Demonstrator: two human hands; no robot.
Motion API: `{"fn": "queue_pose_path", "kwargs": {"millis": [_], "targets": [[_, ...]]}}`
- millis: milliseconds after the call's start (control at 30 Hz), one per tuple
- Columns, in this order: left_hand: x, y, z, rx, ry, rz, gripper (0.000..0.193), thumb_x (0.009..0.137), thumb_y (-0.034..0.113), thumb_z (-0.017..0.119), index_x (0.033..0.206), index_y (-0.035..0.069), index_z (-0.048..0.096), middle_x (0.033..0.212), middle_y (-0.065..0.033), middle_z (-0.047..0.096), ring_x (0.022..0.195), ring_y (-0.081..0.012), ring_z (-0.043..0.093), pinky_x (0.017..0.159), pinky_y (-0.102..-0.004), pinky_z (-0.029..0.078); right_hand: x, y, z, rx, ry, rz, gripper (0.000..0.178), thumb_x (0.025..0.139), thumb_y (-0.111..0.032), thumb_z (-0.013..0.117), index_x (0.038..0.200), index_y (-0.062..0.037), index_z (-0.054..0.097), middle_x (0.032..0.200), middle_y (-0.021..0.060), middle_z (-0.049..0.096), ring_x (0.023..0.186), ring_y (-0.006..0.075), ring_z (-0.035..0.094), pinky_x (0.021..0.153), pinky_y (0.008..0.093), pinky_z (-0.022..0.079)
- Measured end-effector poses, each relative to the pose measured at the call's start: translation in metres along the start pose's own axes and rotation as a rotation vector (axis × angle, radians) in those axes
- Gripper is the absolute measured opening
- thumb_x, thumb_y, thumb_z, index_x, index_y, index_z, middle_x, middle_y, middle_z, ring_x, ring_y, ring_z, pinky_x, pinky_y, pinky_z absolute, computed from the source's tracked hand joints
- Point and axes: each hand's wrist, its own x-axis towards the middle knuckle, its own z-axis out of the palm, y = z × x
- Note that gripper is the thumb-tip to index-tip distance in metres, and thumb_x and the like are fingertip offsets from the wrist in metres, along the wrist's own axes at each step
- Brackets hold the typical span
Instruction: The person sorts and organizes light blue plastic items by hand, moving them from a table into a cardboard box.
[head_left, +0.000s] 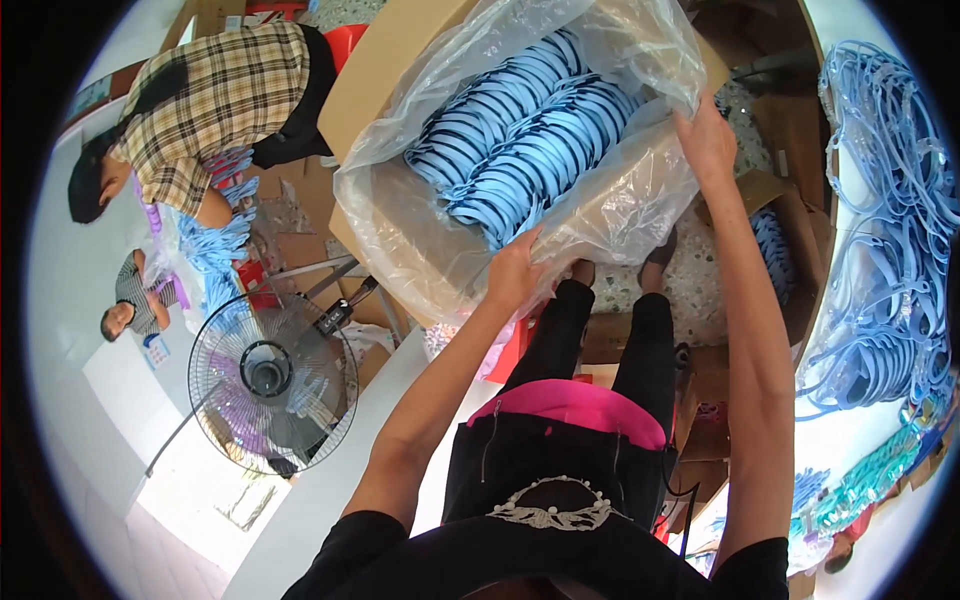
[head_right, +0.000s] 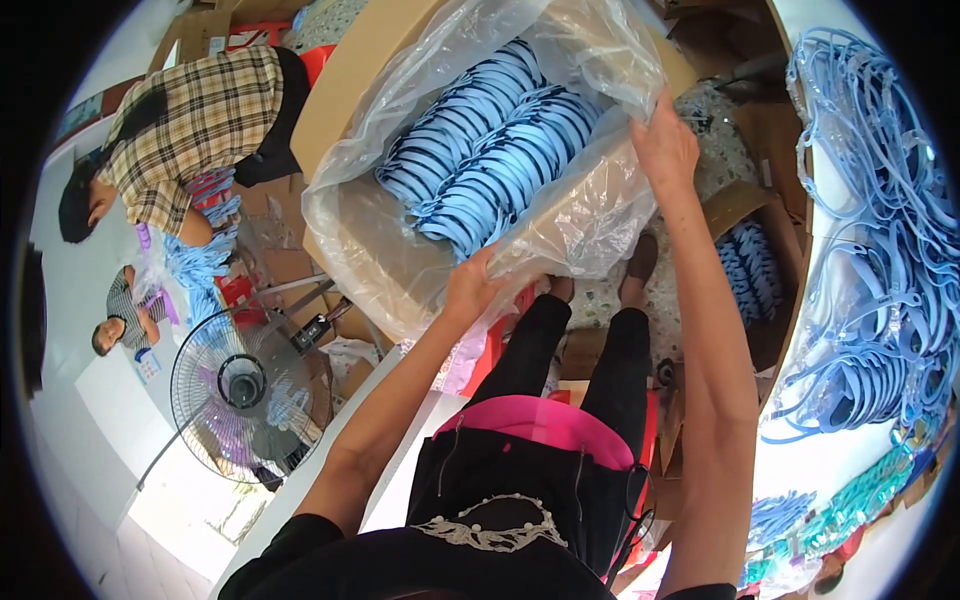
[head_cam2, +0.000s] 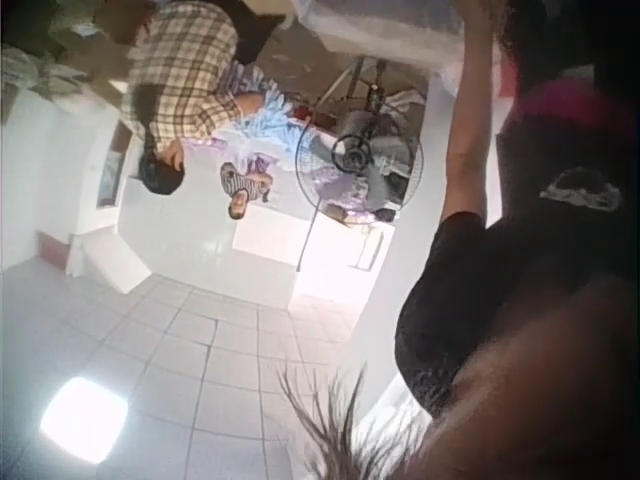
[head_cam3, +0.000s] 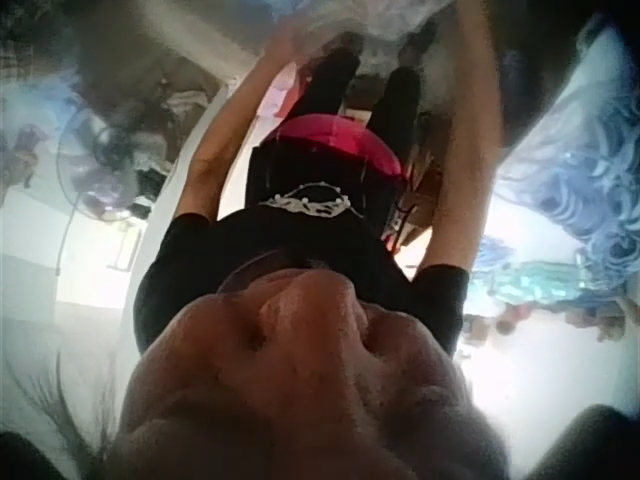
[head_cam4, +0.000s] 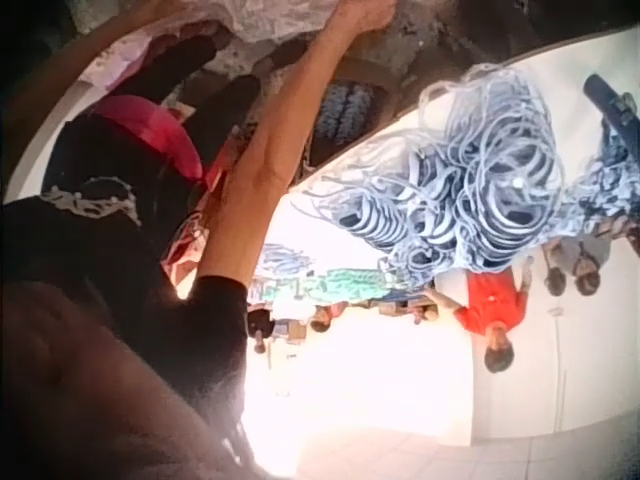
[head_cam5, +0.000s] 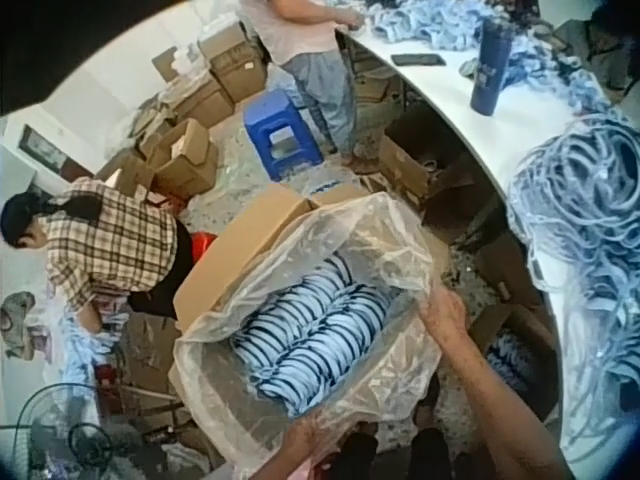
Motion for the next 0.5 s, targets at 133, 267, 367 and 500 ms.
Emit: {"fn": "queue_pose_path", "kwargs": {"millis": [133,267,367,500], "targets": [[0.017,-0.009,-0.018,-0.425,-0.212,-0.114,0.063,0.093,0.031,0.073,0.143,-0.002,0.055,0.137,-0.0209,0.063,0.133,-0.0297,0.056,0.112,-0.037,0.041,-0.005,0.004,-0.006,0.089,0.022,-0.038,0.076,0.094,-0.041,0.065,0.157,-0.0178,0.031,0.106,0.0245,0.074,0.101,0.0455,0.069,0.09,0.0522,0.053],[0.069,-0.034,-0.03,-0.16,0.223,0.055,0.035,0.097,0.022,0.065,0.127,0.005,0.068,0.126,-0.0176,0.068,0.118,-0.0349,0.062,0.104,-0.0398,0.046,-0.006,0.039,0.009,0.176,0.117,-0.212,0.088,0.092,-0.049,0.066,0.16,-0.0112,0.026,0.132,0.0263,0.064,0.12,0.0435,0.063,0.102,0.0456,0.048],[0.12,-0.096,-0.038,0.031,0.382,0.175,0.03,0.095,0.022,0.066,0.121,0.009,0.071,0.12,-0.0157,0.069,0.113,-0.0363,0.062,0.1,-0.0424,0.047,-0.013,0.006,0.014,0.192,0.018,-0.083,0.092,0.092,-0.053,0.067,0.16,-0.0085,0.025,0.141,0.0266,0.059,0.127,0.0426,0.059,0.106,0.0433,0.045],[0.171,-0.127,-0.017,0.17,0.323,0.31,0.025,0.092,0.022,0.068,0.114,0.013,0.072,0.117,-0.0114,0.068,0.112,-0.0329,0.06,0.1,-0.0424,0.046,0.014,0.031,0.035,0.209,0.016,-0.073,0.081,0.095,-0.05,0.065,0.157,-0.0099,0.032,0.136,0.0241,0.063,0.126,0.0388,0.061,0.106,0.0411,0.044]]}}
